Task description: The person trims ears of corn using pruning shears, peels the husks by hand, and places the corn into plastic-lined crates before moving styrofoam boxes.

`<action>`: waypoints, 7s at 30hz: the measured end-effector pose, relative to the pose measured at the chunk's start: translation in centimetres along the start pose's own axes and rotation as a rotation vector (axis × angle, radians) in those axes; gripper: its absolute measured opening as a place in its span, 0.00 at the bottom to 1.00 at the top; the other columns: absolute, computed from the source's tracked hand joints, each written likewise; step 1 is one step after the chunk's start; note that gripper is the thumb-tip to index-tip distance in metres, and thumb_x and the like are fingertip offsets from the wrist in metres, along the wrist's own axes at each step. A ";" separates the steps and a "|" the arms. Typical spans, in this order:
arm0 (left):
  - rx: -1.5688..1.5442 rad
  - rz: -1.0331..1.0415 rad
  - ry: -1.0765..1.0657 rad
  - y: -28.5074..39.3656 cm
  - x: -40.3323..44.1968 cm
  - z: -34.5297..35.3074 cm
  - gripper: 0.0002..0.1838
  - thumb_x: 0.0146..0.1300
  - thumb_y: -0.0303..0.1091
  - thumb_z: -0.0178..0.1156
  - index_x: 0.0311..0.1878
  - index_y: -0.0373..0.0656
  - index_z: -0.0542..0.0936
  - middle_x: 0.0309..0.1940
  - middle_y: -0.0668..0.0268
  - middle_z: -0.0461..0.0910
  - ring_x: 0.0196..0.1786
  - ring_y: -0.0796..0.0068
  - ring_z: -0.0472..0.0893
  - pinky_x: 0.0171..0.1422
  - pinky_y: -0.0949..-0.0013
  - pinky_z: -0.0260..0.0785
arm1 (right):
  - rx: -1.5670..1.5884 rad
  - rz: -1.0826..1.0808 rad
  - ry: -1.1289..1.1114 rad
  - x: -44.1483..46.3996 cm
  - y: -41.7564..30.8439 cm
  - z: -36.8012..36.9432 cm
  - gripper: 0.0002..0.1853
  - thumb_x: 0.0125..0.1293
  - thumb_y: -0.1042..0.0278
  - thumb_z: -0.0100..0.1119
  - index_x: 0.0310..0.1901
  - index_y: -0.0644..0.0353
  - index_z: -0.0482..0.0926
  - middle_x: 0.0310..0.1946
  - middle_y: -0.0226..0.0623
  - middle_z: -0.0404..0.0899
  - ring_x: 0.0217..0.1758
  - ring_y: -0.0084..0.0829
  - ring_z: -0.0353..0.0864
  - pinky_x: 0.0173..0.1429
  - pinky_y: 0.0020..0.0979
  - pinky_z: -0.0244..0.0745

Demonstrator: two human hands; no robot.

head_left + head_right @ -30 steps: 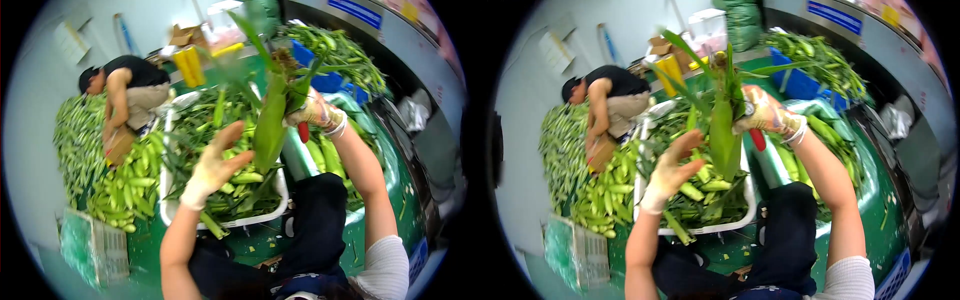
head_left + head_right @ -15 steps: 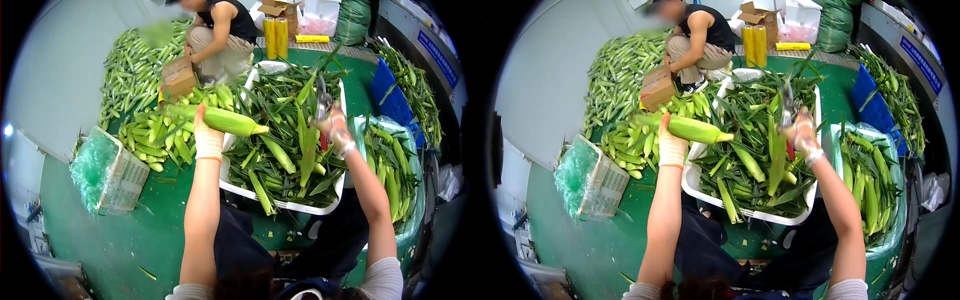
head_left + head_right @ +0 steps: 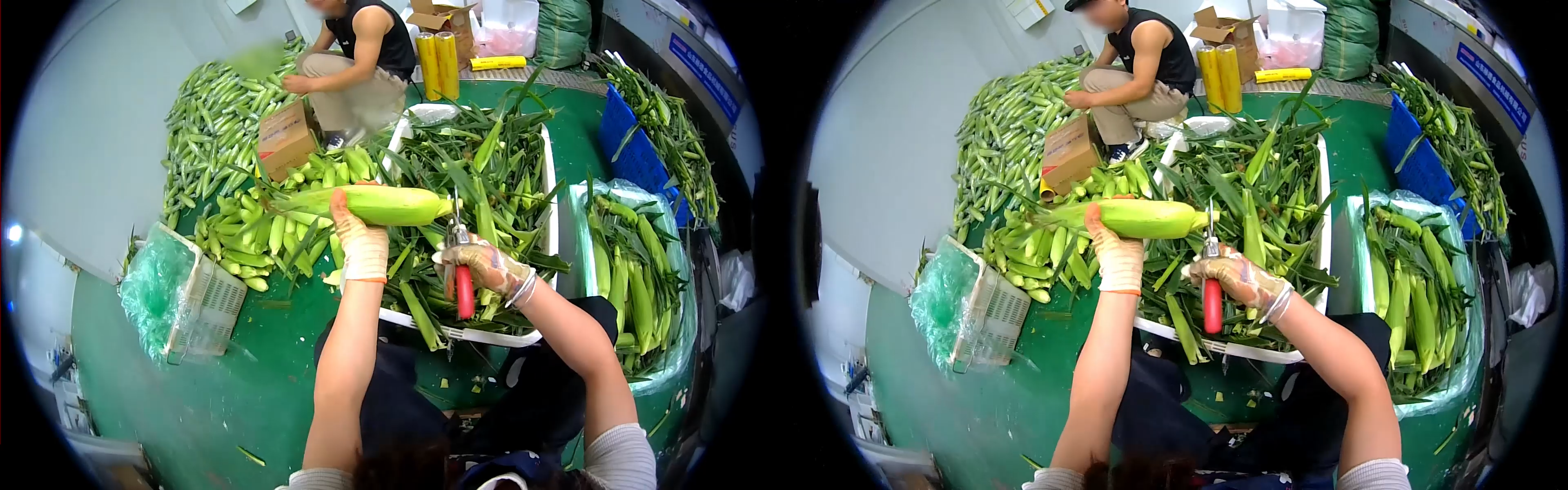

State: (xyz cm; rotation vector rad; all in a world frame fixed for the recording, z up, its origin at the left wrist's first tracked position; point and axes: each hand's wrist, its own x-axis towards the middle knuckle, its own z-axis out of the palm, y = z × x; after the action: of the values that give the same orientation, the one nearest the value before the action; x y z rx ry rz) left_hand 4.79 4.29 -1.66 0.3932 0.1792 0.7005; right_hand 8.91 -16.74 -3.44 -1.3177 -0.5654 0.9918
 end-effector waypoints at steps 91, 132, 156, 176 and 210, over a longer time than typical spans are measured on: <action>0.003 0.274 -0.171 12.6 2.5 -3.6 0.28 0.51 0.64 0.58 0.35 0.45 0.73 0.27 0.66 0.74 0.30 0.66 0.72 0.43 0.60 0.67 | 0.275 -0.234 0.786 5.4 -0.2 -5.5 0.11 0.64 0.61 0.54 0.30 0.61 0.74 0.20 0.31 0.70 0.20 0.25 0.69 0.26 0.28 0.68; 1.454 -0.500 -0.224 19.7 8.1 -24.6 0.21 0.72 0.46 0.45 0.57 0.42 0.73 0.44 0.67 0.77 0.46 0.75 0.75 0.54 0.72 0.65 | -0.866 0.814 1.379 -26.5 10.7 -25.0 0.29 0.45 0.54 0.67 0.45 0.65 0.71 0.39 0.55 0.78 0.44 0.51 0.79 0.47 0.42 0.72; 1.777 -0.572 0.466 10.0 -25.4 -20.5 0.18 0.71 0.46 0.46 0.50 0.42 0.74 0.36 0.67 0.76 0.37 0.76 0.73 0.45 0.73 0.63 | -0.183 0.614 1.342 -28.0 18.2 -32.2 0.17 0.57 0.58 0.56 0.43 0.60 0.69 0.28 0.34 0.73 0.30 0.30 0.73 0.34 0.33 0.72; 1.932 -0.209 -0.265 12.8 -8.9 -22.7 0.16 0.70 0.45 0.47 0.44 0.42 0.75 0.29 0.67 0.75 0.30 0.77 0.71 0.37 0.74 0.62 | -0.659 1.516 0.587 -39.6 28.4 13.5 0.49 0.31 0.57 0.79 0.59 0.61 0.66 0.56 0.49 0.70 0.56 0.44 0.71 0.64 0.32 0.62; 1.362 0.344 0.108 21.4 -9.3 -7.6 0.19 0.67 0.43 0.52 0.51 0.36 0.76 0.31 0.65 0.79 0.30 0.78 0.76 0.36 0.77 0.69 | -0.760 0.702 1.334 -27.1 14.7 -23.1 0.28 0.40 0.57 0.68 0.46 0.60 0.78 0.41 0.51 0.81 0.45 0.45 0.82 0.50 0.39 0.76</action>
State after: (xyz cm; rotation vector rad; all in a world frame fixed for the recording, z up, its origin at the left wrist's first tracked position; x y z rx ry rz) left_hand -17.05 15.25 0.44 1.7171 0.7065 0.8614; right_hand 10.45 -52.66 -17.37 -2.5540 0.6779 0.1754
